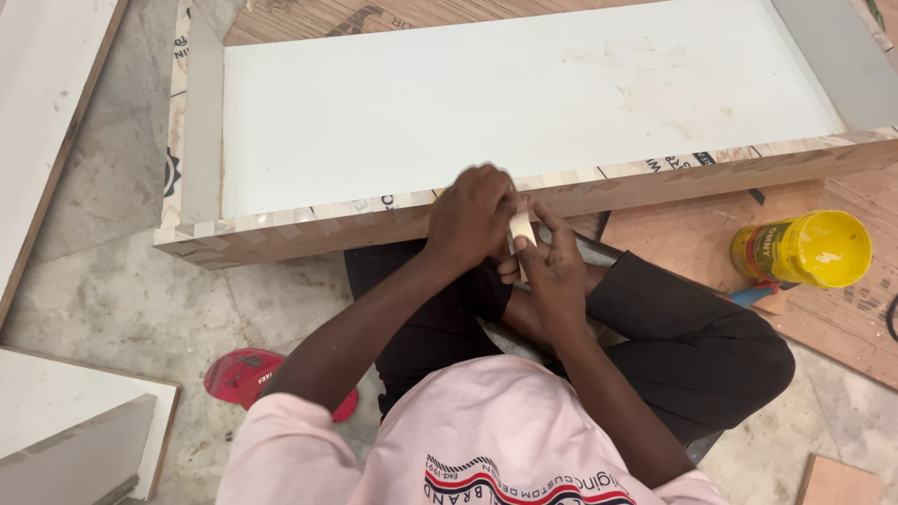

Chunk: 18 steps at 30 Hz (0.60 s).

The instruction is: The person sits on the floor and applies masking tape along the edges of a white wooden furniture panel. They carefully align and press the tape onto the side and top edges of the panel, smoothing it down with their fingers.

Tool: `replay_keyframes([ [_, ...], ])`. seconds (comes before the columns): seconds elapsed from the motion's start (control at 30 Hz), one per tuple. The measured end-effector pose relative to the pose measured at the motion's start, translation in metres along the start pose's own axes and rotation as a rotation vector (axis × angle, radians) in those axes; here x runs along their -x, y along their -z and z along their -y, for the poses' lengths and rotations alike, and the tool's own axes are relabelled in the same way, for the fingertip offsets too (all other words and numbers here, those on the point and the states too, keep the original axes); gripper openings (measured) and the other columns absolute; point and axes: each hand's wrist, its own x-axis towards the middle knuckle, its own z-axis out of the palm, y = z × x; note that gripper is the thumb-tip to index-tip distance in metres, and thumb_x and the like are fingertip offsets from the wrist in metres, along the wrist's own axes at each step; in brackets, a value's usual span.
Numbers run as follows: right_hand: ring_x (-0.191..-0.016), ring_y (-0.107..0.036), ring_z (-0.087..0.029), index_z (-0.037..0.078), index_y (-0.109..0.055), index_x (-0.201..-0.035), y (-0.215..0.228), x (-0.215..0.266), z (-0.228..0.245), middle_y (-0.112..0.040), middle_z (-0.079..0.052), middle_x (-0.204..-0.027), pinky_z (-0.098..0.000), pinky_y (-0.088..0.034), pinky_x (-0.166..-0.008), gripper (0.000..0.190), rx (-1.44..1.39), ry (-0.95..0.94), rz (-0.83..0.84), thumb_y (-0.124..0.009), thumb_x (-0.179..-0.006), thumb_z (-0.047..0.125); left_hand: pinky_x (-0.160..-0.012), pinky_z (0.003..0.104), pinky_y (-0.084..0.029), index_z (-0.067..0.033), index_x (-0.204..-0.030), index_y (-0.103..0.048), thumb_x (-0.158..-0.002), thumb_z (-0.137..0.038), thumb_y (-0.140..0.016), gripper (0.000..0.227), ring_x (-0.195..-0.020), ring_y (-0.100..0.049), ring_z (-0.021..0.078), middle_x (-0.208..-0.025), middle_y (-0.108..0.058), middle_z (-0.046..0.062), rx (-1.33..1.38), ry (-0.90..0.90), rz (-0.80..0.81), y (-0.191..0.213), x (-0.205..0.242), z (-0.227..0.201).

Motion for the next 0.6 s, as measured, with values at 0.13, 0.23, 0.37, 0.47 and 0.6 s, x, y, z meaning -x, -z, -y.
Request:
replay_keyframes([
  [0.13, -0.066, -0.067, -0.012, -0.004, -0.05, -0.135, -0.008, -0.01, 0.003, -0.069, -0.009, -0.081, -0.0257, -0.057, -0.057, 0.042, -0.068, -0.021, 0.003, -0.059, -0.103, 0.021, -0.067, 0.04, -0.05, -0.0083, -0.082, -0.064, -0.093, -0.03, -0.071, 0.025, -0.073, -0.065, 0.0228, -0.075, -0.067, 0.004, -0.017, 0.085, 0.0, 0.01, -0.04, 0.003],
  [0.23, -0.061, -0.067, -0.014, -0.006, -0.054, -0.129, -0.008, -0.021, 0.001, -0.069, -0.011, -0.078, -0.0261, -0.057, -0.055, 0.039, -0.069, -0.098, -0.013, -0.059, -0.103, 0.022, -0.063, 0.04, -0.051, -0.0082, -0.087, -0.063, -0.098, -0.031, -0.067, 0.026, -0.063, -0.068, 0.0223, -0.069, -0.069, 0.004, -0.002, 0.191, 0.099, 0.007, -0.052, 0.009],
  [0.37, -0.056, -0.065, -0.014, -0.006, -0.056, -0.126, -0.008, -0.032, -0.003, -0.068, -0.012, -0.076, -0.0262, -0.055, -0.051, 0.038, -0.142, -0.141, -0.027, -0.06, -0.102, 0.024, -0.061, 0.041, -0.051, -0.0082, -0.087, -0.063, -0.097, -0.032, -0.069, 0.027, -0.062, -0.068, 0.0225, -0.067, -0.07, 0.005, -0.032, 0.178, 0.093, -0.005, -0.066, 0.026],
  [0.47, -0.055, -0.064, -0.014, -0.004, -0.056, -0.127, -0.007, -0.036, -0.004, -0.068, -0.011, -0.074, -0.0255, -0.054, -0.05, 0.038, -0.159, -0.156, -0.026, -0.06, -0.101, 0.024, -0.062, 0.04, -0.051, -0.0087, -0.086, -0.064, -0.095, -0.033, -0.07, 0.027, -0.064, -0.068, 0.0213, -0.069, -0.071, 0.004, -0.003, 0.183, 0.101, -0.013, -0.07, 0.037],
  [0.6, -0.054, -0.065, -0.014, -0.004, -0.056, -0.126, -0.008, -0.038, -0.004, -0.068, -0.012, -0.073, -0.0256, -0.055, -0.049, 0.038, -0.117, -0.166, -0.037, -0.059, -0.101, 0.025, -0.062, 0.039, -0.052, -0.0102, -0.086, -0.064, -0.095, -0.036, -0.068, 0.027, -0.064, -0.068, 0.0189, -0.071, -0.071, 0.001, 0.006, 0.254, 0.157, -0.018, -0.075, 0.045],
])
